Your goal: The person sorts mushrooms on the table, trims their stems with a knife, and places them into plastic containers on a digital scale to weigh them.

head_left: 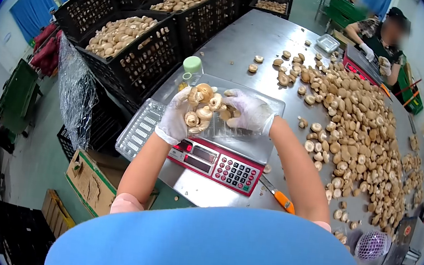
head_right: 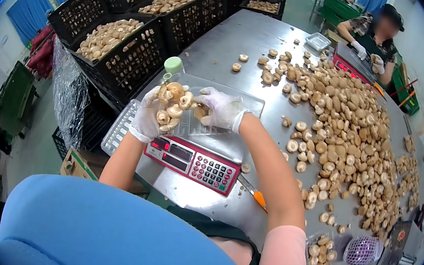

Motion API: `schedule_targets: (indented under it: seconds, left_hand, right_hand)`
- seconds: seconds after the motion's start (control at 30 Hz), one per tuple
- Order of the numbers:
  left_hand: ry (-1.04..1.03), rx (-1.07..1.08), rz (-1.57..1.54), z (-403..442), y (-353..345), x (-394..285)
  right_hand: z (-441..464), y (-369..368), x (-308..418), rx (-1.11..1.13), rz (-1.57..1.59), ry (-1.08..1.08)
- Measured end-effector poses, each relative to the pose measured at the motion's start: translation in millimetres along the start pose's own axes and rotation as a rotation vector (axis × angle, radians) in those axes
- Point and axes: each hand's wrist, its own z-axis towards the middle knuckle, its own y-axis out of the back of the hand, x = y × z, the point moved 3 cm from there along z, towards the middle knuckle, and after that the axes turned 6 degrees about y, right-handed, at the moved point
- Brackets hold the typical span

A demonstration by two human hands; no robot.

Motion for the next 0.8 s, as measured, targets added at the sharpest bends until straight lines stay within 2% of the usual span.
schedule_targets:
  seconds: [0.03,0.1,0.17,0.2,0.23,0.3,0.33,0.43,0.47,0.5,0.57,0.73,0.77,0.8]
  left_hand:
    - [0.015,-0.010,-0.028,2,7,0]
    - [0.018,-0.029,-0.014,3,4,-3]
    - [0.029,-0.042,-0.002,3,4,-3]
    - [0.032,-0.043,0.011,3,5,-2]
    - [0.037,-0.044,0.025,4,6,0]
    - [0.051,-0.095,0.040,8,4,5]
    - [0.057,-0.144,0.062,10,4,6]
    - [0.115,-0.038,0.093,14,6,9]
    - [0.091,-0.138,0.081,13,2,11]
    - [0.093,-0.136,0.083,16,11,12]
    - [0.173,0.228,0.003,20,15,10]
    - [0.163,-0.011,-0.136,16,8,18]
    - [0.166,-0.009,-0.135,19,11,20]
    - [0.158,0.090,-0.169,22,11,20]
  right_hand:
    - [0,0,5,0.051,-0.103,-0.044]
    - [0,0,4,0.018,-0.185,0.017]
    - [-1,6,6,-0.211,-0.199,0.060]
    - [-5,9,13,-0.340,-0.160,0.095]
    - [-5,4,16,-0.335,-0.157,0.088]
    - [-2,-4,20,-0.401,0.207,0.054]
    - [-4,-6,28,-0.492,0.070,0.095]
    - [-6,-13,25,-0.497,0.110,0.004]
    - [-7,-11,29,-0.501,0.159,-0.008]
    - [-8,-13,26,-0.505,0.158,-0.010]
    - [-11,-12,26,-0.725,0.136,0.136]
    - [-26,-16,17,-0.732,0.165,-0.004]
    - [-26,-16,18,-0.722,0.168,-0.022]
    - [-28,-15,19,-0.724,0.166,-0.025]
